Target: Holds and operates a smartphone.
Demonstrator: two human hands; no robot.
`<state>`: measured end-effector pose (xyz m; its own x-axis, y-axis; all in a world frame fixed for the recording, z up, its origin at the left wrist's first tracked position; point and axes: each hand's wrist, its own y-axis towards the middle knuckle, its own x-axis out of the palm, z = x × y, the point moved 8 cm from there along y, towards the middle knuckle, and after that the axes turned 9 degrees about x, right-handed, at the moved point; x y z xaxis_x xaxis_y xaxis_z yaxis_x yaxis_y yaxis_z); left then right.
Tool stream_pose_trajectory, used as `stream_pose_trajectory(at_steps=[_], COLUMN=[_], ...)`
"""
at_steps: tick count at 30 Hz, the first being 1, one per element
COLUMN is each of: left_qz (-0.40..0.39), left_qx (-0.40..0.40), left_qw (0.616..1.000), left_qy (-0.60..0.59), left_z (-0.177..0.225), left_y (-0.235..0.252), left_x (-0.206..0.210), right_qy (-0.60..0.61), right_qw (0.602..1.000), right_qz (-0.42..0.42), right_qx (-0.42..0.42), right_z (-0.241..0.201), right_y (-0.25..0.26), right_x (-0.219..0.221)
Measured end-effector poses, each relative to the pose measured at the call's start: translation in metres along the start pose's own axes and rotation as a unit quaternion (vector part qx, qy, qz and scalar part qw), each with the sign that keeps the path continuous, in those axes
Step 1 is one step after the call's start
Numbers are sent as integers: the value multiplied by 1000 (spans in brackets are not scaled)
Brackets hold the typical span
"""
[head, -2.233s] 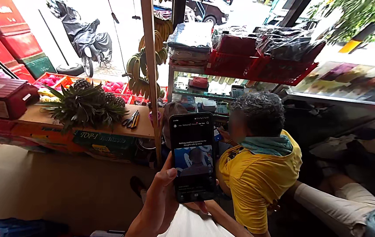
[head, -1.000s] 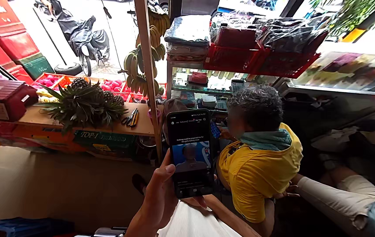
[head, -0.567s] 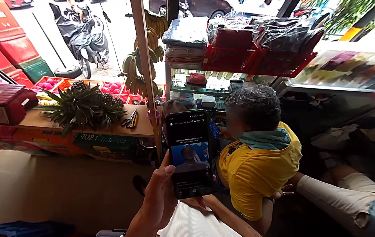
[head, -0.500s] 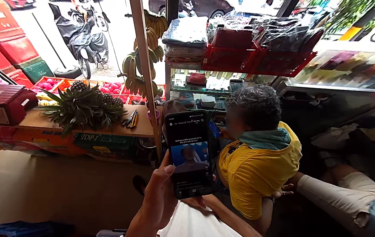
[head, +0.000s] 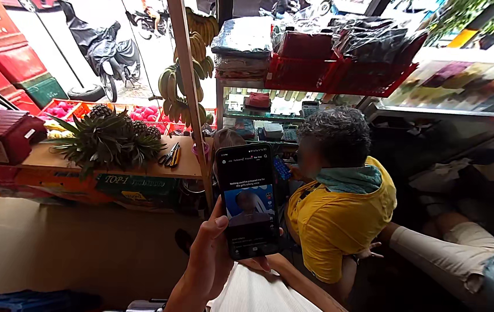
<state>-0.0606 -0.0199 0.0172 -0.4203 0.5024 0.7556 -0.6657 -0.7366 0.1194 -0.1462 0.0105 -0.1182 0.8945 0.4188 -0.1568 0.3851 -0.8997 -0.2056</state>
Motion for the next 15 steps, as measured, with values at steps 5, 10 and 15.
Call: stream_pose_trajectory(at_steps=[5, 10, 15], left_qz=[0, -11, -10], left_qx=[1, 3, 8], left_qw=[1000, 1000, 1000], left_qy=[-1, -11, -13], left_z=[0, 0, 2], left_y=[0, 1, 0], left_x=[0, 1, 4], right_qy=[10, 2, -6], right_qw=[999, 1000, 996], right_qz=[-8, 1, -8], right_qx=[31, 9, 87], right_z=[26, 52, -9], right_y=[5, 10, -4], right_x=[4, 11, 0])
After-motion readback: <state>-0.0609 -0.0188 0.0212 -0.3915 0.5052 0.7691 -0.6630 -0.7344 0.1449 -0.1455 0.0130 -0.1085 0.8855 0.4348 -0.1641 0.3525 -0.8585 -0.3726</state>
